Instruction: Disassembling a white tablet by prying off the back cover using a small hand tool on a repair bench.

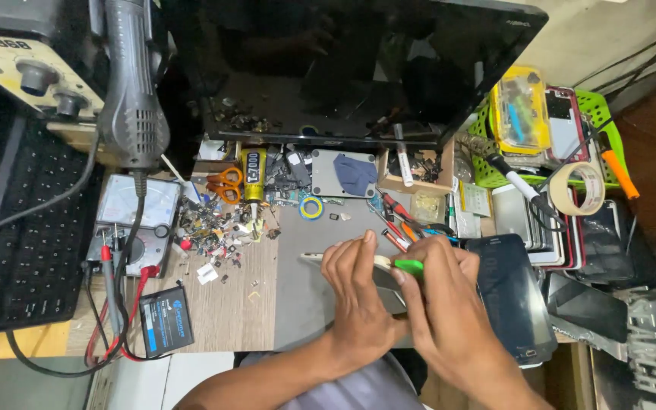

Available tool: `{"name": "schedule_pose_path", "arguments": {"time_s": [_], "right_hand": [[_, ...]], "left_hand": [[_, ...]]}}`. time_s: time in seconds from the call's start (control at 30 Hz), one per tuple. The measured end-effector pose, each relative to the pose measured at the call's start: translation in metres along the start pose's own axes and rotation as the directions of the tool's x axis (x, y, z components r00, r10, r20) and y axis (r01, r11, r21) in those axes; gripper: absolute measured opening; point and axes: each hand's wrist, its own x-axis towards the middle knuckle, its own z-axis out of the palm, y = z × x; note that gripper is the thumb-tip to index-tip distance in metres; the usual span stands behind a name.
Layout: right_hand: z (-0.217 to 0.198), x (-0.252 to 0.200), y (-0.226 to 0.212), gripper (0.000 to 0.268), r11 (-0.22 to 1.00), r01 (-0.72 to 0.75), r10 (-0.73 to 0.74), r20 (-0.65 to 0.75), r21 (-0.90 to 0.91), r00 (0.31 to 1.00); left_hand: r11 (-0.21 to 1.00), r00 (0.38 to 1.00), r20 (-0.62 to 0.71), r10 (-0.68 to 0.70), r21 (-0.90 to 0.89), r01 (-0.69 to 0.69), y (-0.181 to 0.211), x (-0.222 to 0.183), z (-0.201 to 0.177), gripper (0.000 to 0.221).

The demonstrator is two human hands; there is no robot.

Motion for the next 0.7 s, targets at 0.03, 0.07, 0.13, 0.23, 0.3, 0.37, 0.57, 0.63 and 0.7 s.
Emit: {"name": "schedule_pose_path", "arguments": {"time_s": [0.03, 0.07, 0.13, 0.23, 0.3, 0.37, 0.57, 0.63, 0.7], "right_hand": [[0.005, -0.008, -0.003, 0.013, 1.0, 0.002, -0.002, 0.004, 0.002, 1.0], [0.011, -0.016, -0.006, 0.008, 1.0, -0.008, 0.004, -0.123, -0.029, 0.992], [0.022, -0.03, -0.003, 0.01, 0.998, -0.028, 0.014, -0.245, -0.051, 0.969], [0.04, -0.046, 0.016, 0.015, 0.98, -0.033, 0.097, -0.326, 0.196, 0.941], [0.056, -0.055, 0.029, 0.015, 0.946, 0.017, 0.12, -0.398, 0.323, 0.909], [0.068, -0.068, 0.04, 0.017, 0.946, 0.038, 0.114, -0.439, 0.323, 0.891], [0.087, -0.097, 0.05, 0.015, 0.92, 0.098, 0.138, -0.548, 0.379, 0.825], [0.098, -0.105, 0.053, 0.014, 0.911, 0.107, 0.167, -0.592, 0.399, 0.789], [0.113, -0.111, 0.06, 0.012, 0.873, 0.187, 0.185, -0.661, 0.45, 0.727]], "left_hand": [[1.0, 1.0, -0.002, -0.003, 0.003, 0.003, -0.002, -0.001, -0.003, 0.076], [0.998, 0.997, 0.043, 0.064, 0.003, -0.065, -0.005, -0.002, -0.007, 0.071], [0.992, 0.987, 0.097, 0.128, 0.002, -0.129, -0.01, -0.003, -0.012, 0.069], [0.958, 0.958, 0.167, 0.232, 0.129, -0.255, -0.019, -0.007, -0.017, 0.058], [0.94, 0.889, 0.351, 0.292, 0.065, -0.335, -0.031, -0.014, -0.016, 0.077], [0.93, 0.872, 0.372, 0.317, 0.056, -0.362, -0.03, -0.018, -0.016, 0.065], [0.995, 0.924, 0.371, 0.089, -0.067, -0.069, -0.052, -0.017, -0.045, 0.103], [0.982, 0.955, 0.288, -0.065, -0.15, 0.112, -0.062, -0.004, -0.051, 0.109], [0.81, 0.781, 0.511, -0.36, -0.245, 0.533, -0.072, 0.007, -0.055, 0.087]]}}
